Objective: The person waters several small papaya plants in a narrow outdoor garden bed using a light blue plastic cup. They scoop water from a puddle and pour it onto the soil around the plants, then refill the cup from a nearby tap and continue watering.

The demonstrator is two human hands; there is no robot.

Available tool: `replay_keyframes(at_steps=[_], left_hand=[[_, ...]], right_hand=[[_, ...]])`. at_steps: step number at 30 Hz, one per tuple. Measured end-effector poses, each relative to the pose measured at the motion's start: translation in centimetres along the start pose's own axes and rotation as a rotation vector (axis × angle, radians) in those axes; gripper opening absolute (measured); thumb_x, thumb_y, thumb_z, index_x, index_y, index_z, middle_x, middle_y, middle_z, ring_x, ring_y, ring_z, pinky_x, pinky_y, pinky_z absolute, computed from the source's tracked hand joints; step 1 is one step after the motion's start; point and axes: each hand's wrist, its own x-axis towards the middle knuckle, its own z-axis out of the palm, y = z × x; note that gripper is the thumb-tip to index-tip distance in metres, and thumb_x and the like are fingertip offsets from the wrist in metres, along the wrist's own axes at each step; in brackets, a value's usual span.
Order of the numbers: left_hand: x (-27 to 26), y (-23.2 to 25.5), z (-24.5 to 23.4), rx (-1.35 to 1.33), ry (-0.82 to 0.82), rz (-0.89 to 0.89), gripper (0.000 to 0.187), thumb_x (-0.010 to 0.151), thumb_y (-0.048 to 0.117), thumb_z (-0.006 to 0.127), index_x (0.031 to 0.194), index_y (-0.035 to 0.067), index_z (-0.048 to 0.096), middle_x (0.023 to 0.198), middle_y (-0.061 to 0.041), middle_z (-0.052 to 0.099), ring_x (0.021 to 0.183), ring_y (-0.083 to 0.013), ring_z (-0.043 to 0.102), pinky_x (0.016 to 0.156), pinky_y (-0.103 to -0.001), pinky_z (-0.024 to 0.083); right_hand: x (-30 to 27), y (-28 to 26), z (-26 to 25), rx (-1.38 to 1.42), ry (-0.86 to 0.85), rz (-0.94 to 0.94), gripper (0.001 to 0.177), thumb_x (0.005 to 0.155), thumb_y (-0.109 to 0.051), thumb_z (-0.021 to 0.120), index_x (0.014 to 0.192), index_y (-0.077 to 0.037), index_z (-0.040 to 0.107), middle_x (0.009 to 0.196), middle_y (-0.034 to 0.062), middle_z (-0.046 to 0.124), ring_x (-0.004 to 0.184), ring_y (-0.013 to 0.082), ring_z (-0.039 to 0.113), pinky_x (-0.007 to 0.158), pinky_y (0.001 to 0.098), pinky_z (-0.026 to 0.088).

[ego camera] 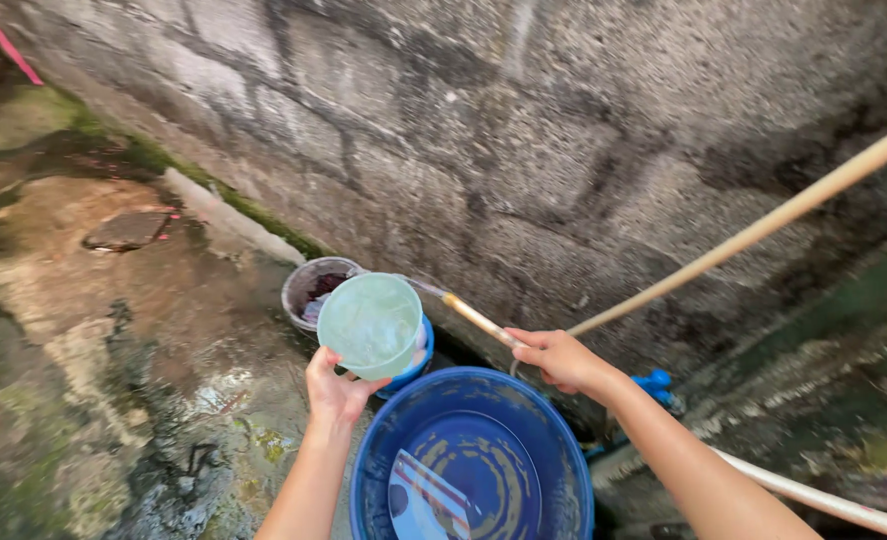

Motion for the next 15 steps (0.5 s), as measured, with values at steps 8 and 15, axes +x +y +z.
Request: replay_keyframes(at_steps=[8, 15], left_hand=[[-2.0, -4.0, 3.9, 0.107, -0.007, -0.124, 0.09, 0.063, 0.02, 0.053, 0.15, 0.012, 0.034, 0.143, -0.029, 0.024, 0.139, -0.0643, 0.032, 0.111, -0.095, 0.021], [0.4, -9.0, 5.2, 0.195, -0.042, -0.206, 0.098, 0.065, 0.017, 0.054, 0.158, 0.009, 0.025, 0.147, -0.03, 0.019, 0.142, -0.068, 0.029, 0.111, -0.096, 0.019]], right_hand=[[5.1, 15.8, 0.3, -0.404, -0.021, 0.166, 0.053, 0.106, -0.023, 0.067, 0.159, -0.024, 0.066, 0.078, 0.0132, 0.078, 0.049, 0.0148, 0.068, 0.037, 0.0253, 0.046], [8.7, 24.5, 1.3, -0.635, -0.062, 0.25, 0.058, 0.102, -0.013, 0.068, 0.159, -0.024, 0.064, 0.103, 0.0166, 0.083, 0.052, 0.0158, 0.07, 0.041, 0.0273, 0.051]])
